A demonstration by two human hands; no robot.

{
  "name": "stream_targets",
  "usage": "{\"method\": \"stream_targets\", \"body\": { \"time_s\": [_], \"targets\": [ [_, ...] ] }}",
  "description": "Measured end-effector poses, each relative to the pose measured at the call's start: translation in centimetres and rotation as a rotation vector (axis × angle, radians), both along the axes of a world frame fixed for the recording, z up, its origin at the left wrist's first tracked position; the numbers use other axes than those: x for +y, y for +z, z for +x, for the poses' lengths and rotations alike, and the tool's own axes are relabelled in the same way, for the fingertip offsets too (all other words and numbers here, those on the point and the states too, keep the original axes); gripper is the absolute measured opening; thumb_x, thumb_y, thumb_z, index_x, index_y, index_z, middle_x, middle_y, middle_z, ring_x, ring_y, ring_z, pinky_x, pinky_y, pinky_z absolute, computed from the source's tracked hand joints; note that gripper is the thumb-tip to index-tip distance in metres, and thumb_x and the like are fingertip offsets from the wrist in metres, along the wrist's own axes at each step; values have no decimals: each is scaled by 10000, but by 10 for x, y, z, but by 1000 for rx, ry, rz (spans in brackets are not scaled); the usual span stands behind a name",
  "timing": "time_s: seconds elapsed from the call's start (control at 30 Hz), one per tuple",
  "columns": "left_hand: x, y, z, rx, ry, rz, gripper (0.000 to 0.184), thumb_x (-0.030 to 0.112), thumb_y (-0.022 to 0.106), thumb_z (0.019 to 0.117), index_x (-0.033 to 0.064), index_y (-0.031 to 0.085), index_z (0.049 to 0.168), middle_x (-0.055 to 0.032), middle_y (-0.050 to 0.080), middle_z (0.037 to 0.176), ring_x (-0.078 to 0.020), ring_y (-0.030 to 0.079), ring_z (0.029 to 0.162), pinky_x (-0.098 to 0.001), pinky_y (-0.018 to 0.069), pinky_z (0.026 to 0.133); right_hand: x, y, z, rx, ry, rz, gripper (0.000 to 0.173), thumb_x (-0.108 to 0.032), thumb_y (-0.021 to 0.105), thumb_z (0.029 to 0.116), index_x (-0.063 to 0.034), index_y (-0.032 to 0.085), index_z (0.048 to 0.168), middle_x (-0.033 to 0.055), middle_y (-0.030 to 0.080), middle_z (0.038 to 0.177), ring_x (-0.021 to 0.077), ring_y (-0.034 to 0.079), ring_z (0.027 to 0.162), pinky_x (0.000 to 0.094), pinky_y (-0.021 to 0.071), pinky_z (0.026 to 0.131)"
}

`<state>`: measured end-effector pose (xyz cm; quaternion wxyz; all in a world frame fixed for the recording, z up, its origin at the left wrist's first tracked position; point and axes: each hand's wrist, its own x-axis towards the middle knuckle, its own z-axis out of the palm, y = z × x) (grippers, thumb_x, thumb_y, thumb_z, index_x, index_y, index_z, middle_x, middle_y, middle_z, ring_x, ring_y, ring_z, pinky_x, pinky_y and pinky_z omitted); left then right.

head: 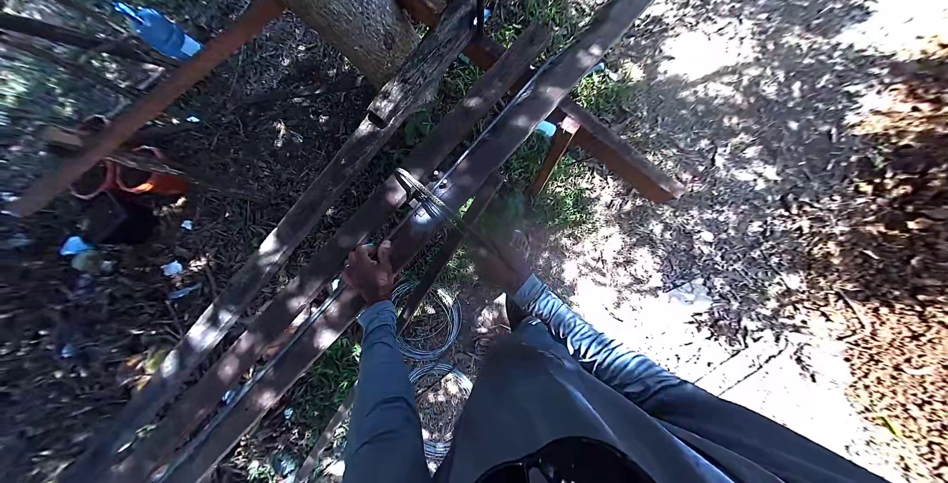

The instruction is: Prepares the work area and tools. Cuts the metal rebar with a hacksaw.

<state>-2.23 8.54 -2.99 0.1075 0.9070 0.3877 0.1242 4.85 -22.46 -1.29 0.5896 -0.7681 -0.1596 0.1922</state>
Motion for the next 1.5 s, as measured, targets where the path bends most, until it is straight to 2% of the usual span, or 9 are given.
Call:
{"method": "stream_targets", "body": {
  "time_s": [0.27, 0.4, 0.6, 0.83, 1.0, 1.2, 1.27, 1.37, 1.5],
  "targets": [
    [4, -4, -2, 20, 17, -51, 647, 713, 571, 912, 110, 715, 1098, -165, 688, 1109, -375, 633, 1094, -629, 442, 976, -4, -9, 8, -57, 25, -38, 545, -520, 430, 1054, -32, 671, 1093, 65, 656, 798, 161, 632, 705, 414, 560, 708],
    [8, -8, -10, 54, 0, -73, 687, 771, 491, 920, 138, 686, 1102, -160, 667, 1112, -381, 627, 1074, -643, 473, 924, -7, -8, 7, -49, 54, -36, 617, -503, 290, 1089, -51, 701, 1004, 57, 650, 742, 157, 611, 634, 413, 551, 646],
    [12, -2, -7, 61, 15, -104, 727, 794, 504, 883, 119, 697, 1072, -156, 679, 1068, -356, 644, 1052, -619, 480, 909, -3, 4, 11, 17, 93, -8, 584, -454, 285, 1083, -66, 652, 848, -9, 563, 620, 98, 534, 531, 341, 499, 542],
    [12, 2, -6, 93, -7, -128, 691, 756, 509, 911, 104, 689, 1051, -148, 681, 1030, -345, 659, 1007, -613, 499, 867, -1, -10, 12, -19, 69, -194, 697, -518, 202, 1079, -26, 633, 837, 85, 548, 648, 225, 559, 601, 478, 506, 606],
    [3, -6, -9, -15, 23, -16, 669, 751, 528, 911, 115, 690, 1041, -137, 654, 1018, -344, 633, 989, -589, 475, 893, -9, -19, 9, -38, 46, -125, 681, -565, 212, 1070, -71, 589, 791, 12, 461, 592, 149, 477, 530, 392, 454, 532],
    [3, -24, -10, -68, 38, 88, 670, 767, 520, 908, 127, 674, 1034, -124, 629, 1005, -332, 610, 999, -562, 443, 933, -26, -26, -3, -147, 50, -129, 722, -597, 198, 1065, -81, 629, 802, 0, 485, 592, 122, 503, 540, 377, 474, 547],
    [5, -25, -9, -73, 38, 79, 661, 762, 530, 908, 127, 672, 1029, -124, 622, 1006, -326, 609, 993, -559, 434, 946, -16, -25, 3, -130, 43, -196, 737, -589, 183, 1056, -63, 602, 754, 35, 503, 588, 170, 529, 546, 422, 487, 558],
    [7, -28, -9, -106, 30, 72, 648, 750, 550, 908, 120, 668, 1009, -118, 611, 983, -313, 603, 966, -553, 428, 938, 21, -18, 25, -174, 89, -318, 772, -522, 145, 1077, 11, 672, 890, 156, 607, 683, 314, 632, 662, 565, 524, 650],
    [6, -27, -11, -120, 44, 46, 645, 748, 564, 901, 117, 669, 990, -103, 609, 966, -297, 608, 955, -538, 443, 924, 78, -10, 57, -205, 106, -305, 765, -528, 138, 1087, 4, 651, 889, 193, 635, 753, 356, 672, 784, 599, 526, 719]
  ]
}}
